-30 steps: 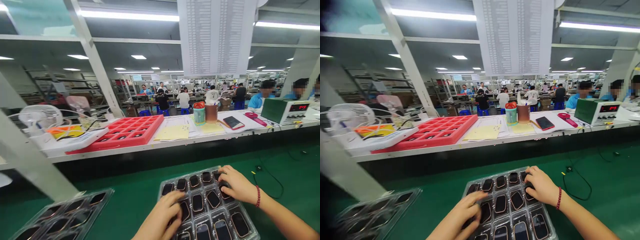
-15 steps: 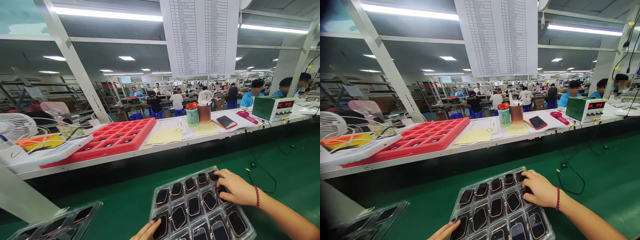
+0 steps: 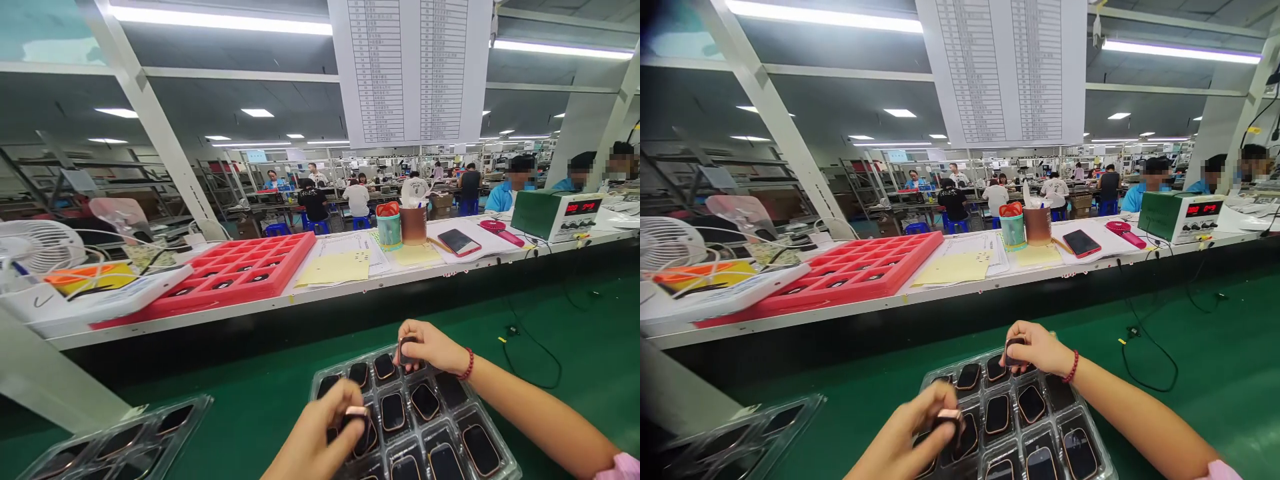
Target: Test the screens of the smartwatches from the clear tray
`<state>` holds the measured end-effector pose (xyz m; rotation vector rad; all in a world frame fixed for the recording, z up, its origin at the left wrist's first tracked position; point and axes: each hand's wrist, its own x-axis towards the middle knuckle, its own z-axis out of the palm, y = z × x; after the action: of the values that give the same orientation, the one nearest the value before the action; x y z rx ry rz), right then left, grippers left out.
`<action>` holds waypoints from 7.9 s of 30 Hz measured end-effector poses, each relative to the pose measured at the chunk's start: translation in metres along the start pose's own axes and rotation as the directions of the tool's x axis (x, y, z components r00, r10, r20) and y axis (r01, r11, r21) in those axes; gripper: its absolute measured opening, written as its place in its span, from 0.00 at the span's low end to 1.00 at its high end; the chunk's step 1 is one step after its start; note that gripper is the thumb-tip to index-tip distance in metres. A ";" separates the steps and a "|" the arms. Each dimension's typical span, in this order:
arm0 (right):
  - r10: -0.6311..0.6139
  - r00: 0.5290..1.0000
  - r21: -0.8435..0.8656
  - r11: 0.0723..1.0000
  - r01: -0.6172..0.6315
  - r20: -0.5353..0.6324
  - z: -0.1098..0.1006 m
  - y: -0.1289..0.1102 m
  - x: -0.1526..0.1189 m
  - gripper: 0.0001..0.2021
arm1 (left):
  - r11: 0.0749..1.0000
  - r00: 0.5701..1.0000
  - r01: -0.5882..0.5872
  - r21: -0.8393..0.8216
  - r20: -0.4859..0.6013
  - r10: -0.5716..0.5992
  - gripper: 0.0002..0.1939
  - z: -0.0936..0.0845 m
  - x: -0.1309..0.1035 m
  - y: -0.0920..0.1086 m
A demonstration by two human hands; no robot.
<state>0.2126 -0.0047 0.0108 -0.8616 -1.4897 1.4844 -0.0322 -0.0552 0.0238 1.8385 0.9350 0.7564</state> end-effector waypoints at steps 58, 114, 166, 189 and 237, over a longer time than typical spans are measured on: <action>0.020 0.997 0.201 0.979 -0.034 0.070 -0.015 0.033 0.010 0.23 | 0.831 0.975 0.141 -0.539 -0.072 -0.212 0.26 0.008 0.070 -0.035; -0.028 1.000 -0.061 0.998 0.029 0.014 -0.004 0.027 0.013 0.13 | 0.927 0.983 0.139 -0.348 -0.067 -0.172 0.21 0.006 0.070 -0.029; 0.036 0.996 -0.155 0.988 -0.023 0.081 -0.009 0.024 0.004 0.15 | 0.912 0.992 0.089 -0.400 -0.048 -0.117 0.26 0.012 0.067 -0.036; 0.045 0.992 -0.115 0.993 -0.032 0.114 -0.012 0.026 0.004 0.12 | 0.923 0.991 0.117 -0.367 -0.018 -0.133 0.15 0.012 0.067 -0.033; -0.035 0.996 -0.096 0.994 0.043 0.079 -0.007 0.025 0.005 0.17 | 0.931 0.990 0.080 -0.357 -0.082 -0.116 0.18 0.011 0.068 -0.030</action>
<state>0.2144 0.0047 -0.0144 -0.8360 -1.6385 1.4404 0.0042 0.0059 -0.0001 1.4401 0.8836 0.8995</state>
